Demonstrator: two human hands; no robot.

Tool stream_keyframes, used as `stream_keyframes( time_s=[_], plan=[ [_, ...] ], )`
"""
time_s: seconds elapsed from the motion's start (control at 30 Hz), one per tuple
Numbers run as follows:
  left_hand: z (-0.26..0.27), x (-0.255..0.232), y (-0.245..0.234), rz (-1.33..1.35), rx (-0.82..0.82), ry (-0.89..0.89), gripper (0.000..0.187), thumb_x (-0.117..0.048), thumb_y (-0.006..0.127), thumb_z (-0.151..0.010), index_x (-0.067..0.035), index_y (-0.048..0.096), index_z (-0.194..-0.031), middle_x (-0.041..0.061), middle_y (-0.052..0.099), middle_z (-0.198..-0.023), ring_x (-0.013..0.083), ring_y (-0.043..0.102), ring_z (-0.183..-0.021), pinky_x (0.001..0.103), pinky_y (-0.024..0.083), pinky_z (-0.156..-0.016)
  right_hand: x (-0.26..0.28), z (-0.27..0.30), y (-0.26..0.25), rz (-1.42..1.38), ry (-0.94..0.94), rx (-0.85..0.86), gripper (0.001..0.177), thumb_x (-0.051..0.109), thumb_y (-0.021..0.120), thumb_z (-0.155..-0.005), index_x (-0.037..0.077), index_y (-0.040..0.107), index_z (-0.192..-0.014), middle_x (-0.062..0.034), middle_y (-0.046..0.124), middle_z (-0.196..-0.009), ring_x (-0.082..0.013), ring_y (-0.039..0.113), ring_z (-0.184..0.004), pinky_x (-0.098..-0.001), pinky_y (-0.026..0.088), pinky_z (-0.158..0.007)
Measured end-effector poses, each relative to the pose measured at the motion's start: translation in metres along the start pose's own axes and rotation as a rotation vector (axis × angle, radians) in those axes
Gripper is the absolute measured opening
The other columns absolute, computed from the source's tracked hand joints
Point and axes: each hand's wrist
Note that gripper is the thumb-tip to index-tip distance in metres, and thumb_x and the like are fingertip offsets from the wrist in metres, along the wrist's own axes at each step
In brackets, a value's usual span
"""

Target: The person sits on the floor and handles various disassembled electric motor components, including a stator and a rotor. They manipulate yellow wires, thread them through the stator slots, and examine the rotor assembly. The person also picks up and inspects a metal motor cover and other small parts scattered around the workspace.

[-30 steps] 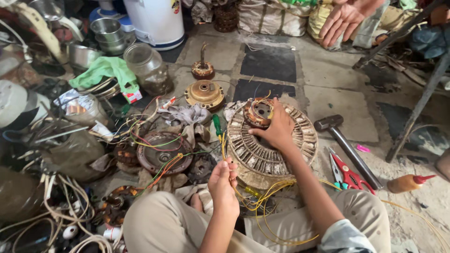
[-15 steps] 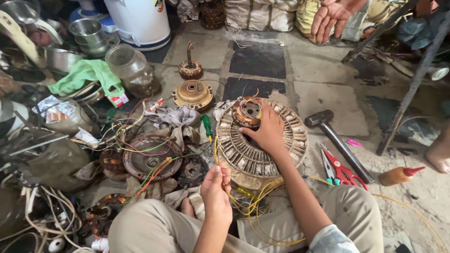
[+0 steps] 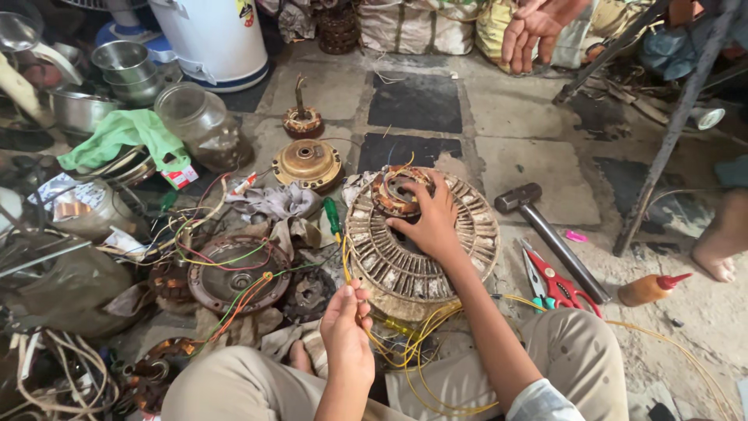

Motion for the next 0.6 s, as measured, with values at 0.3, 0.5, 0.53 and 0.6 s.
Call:
stream_keyframes(
  time_s=[0.3,0.5,0.53,0.6],
  plan=[
    [-0.0044,0.0028,-0.0038,-0.001,0.028,0.020,0.026,-0.023,0.062,-0.099,-0.006,0.069,-0.117,0.000,0.069,-0.091,0.0065,0.056,-0.072,0.023,0.041,-0.060,-0.0015,0.0007,-0.0017,-0.015,-0.007,-0.004,0.074,0.043,0.092,-0.067,0.024,0.062,-0.131,-0.0169,0.039,-0.153,-0.0427,0.041,-0.140,-0.0574,0.033,-0.109],
    [-0.0058,0.0049,-0.0050,-0.011,0.014,0.014,0.025,-0.022,0.061,-0.100,-0.005,0.069,-0.117,0.001,0.068,-0.091,0.0067,0.056,-0.071,0.023,0.041,-0.059,-0.0001,-0.0012,-0.0022,-0.021,0.013,0.024,0.073,0.042,0.092,-0.067,0.022,0.061,-0.131,-0.0167,0.040,-0.152,-0.0426,0.041,-0.139,-0.0562,0.033,-0.107],
    [-0.0060,0.0042,-0.0050,-0.008,0.019,0.019,0.025,-0.022,0.062,-0.100,-0.005,0.069,-0.117,0.001,0.068,-0.091,0.0068,0.056,-0.071,0.023,0.041,-0.059,-0.0007,-0.0010,-0.0014,-0.022,0.010,0.018,0.073,0.042,0.092,-0.067,0.022,0.062,-0.130,-0.0170,0.040,-0.152,-0.0428,0.042,-0.138,-0.0562,0.034,-0.107],
    [-0.0052,0.0038,-0.0039,-0.005,0.020,0.017,0.025,-0.021,0.062,-0.100,-0.005,0.069,-0.117,0.001,0.068,-0.091,0.0070,0.056,-0.071,0.024,0.041,-0.059,-0.0034,0.0000,-0.0002,-0.024,0.002,0.007,0.072,0.042,0.092,-0.067,0.022,0.063,-0.130,-0.0175,0.039,-0.152,-0.0430,0.042,-0.137,-0.0563,0.034,-0.107]
  ],
)
Point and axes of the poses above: each hand's wrist, its own z-axis away from the middle knuckle, its own y-axis out of the palm, x = y × z
